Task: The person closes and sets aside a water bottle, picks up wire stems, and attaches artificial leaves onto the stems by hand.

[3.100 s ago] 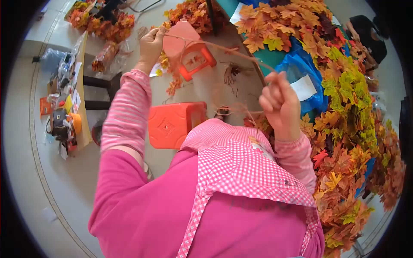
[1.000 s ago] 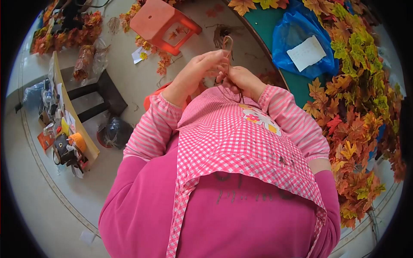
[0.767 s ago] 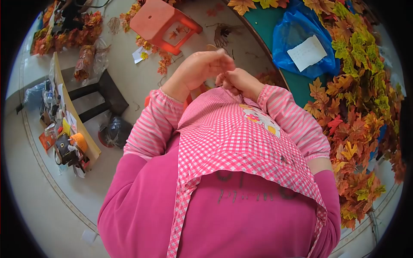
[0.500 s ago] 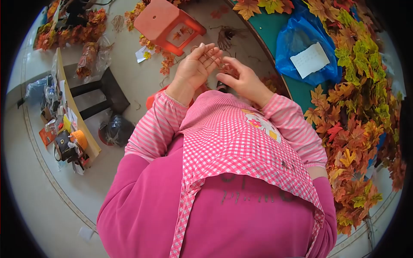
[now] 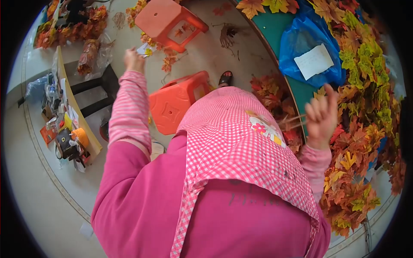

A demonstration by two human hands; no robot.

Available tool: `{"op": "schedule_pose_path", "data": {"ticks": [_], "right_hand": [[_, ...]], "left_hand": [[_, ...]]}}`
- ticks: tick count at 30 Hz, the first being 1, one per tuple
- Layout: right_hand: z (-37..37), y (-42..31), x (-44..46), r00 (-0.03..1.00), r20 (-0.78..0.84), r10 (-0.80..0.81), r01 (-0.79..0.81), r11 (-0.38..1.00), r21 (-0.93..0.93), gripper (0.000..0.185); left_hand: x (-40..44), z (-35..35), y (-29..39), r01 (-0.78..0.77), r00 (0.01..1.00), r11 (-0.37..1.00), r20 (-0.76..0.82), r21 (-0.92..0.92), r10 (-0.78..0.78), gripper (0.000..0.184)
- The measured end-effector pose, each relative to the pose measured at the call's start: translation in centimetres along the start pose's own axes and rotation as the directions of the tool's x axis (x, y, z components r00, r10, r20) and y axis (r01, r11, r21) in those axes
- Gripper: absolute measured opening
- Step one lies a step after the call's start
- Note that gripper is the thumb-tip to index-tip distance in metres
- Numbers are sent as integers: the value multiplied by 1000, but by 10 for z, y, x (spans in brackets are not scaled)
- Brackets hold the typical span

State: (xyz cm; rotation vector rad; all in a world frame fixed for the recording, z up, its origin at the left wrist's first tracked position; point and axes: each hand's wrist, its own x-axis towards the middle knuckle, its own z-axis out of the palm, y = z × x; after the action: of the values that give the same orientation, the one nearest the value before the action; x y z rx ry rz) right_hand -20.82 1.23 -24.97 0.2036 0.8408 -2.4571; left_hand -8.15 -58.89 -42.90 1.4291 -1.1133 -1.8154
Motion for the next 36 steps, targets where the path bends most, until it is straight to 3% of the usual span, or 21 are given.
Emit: {"op": "schedule_pose_path", "data": {"ticks": [2,6,9,11,12,13,14,15,18,20,21,22,23,25,26,27,29,30,32,35,36], "right_hand": [[-50,-43,-30,880,-403,-251,197,965,-170,40],[-75,-38,-64,944,-262,-203,164,973,-163,39],[-94,-30,-58,930,-328,-166,170,985,-15,39],[-102,-23,-51,923,-357,-148,158,987,1,41],[-101,-19,-46,918,-366,-151,158,987,-9,43],[-93,-16,-44,902,-407,-142,146,989,-21,44],[-86,-12,-41,890,-440,-121,125,992,-21,45],[-82,-7,-40,908,-412,-76,84,996,2,44],[-79,9,-31,941,-337,20,6,997,75,43],[-73,19,-23,939,-341,44,-15,996,88,43],[-69,23,-19,938,-344,53,-19,995,101,43],[-66,27,-14,945,-320,71,-39,994,105,43],[-63,32,-9,951,-294,89,-59,992,109,44],[-52,44,3,956,-264,125,-98,989,114,45],[-46,52,9,959,-234,161,-136,984,117,45],[-41,60,17,959,-204,195,-174,978,114,45],[-26,71,31,958,-147,245,-233,968,92,45],[-21,77,38,959,-132,251,-246,968,53,46],[-11,89,49,960,-106,260,-263,965,-17,47],[5,95,55,966,-171,196,-224,960,-165,49],[7,96,57,969,-180,167,-205,955,-216,50]], "left_hand": [[2,-10,22,-27,995,996,-98,89,36,26],[31,-20,48,-72,972,980,-207,185,111,23],[112,-77,31,-150,967,987,215,52,136,22],[162,-93,21,-291,944,921,232,260,233,22],[187,-95,19,-286,921,939,325,192,214,20],[206,-94,18,-266,890,956,414,126,193,18],[178,-79,30,-27,881,999,474,35,8,19],[128,-41,26,-70,994,957,102,281,43,29],[111,-31,9,10,1000,905,-16,424,-4,24],[197,-99,-24,-148,904,810,410,568,-123,20],[186,-88,-3,375,681,731,366,570,-635,23],[167,-71,-23,-417,760,412,559,810,-330,20],[130,-45,-39,-600,736,-444,676,666,19,23],[50,25,-81,-764,596,434,780,478,191,37],[-92,87,-51,-717,627,427,777,551,51,43],[-163,116,-42,-572,579,577,785,584,-221,40],[-233,141,-54,-557,179,680,869,477,-462,40],[-274,152,-43,-453,184,618,746,642,-640,38],[-297,154,-67,-459,-39,777,864,431,-503,36],[-298,158,-82,-489,18,724,835,487,-549,28],[-298,157,-81,-376,37,763,831,526,-555,27]]}}
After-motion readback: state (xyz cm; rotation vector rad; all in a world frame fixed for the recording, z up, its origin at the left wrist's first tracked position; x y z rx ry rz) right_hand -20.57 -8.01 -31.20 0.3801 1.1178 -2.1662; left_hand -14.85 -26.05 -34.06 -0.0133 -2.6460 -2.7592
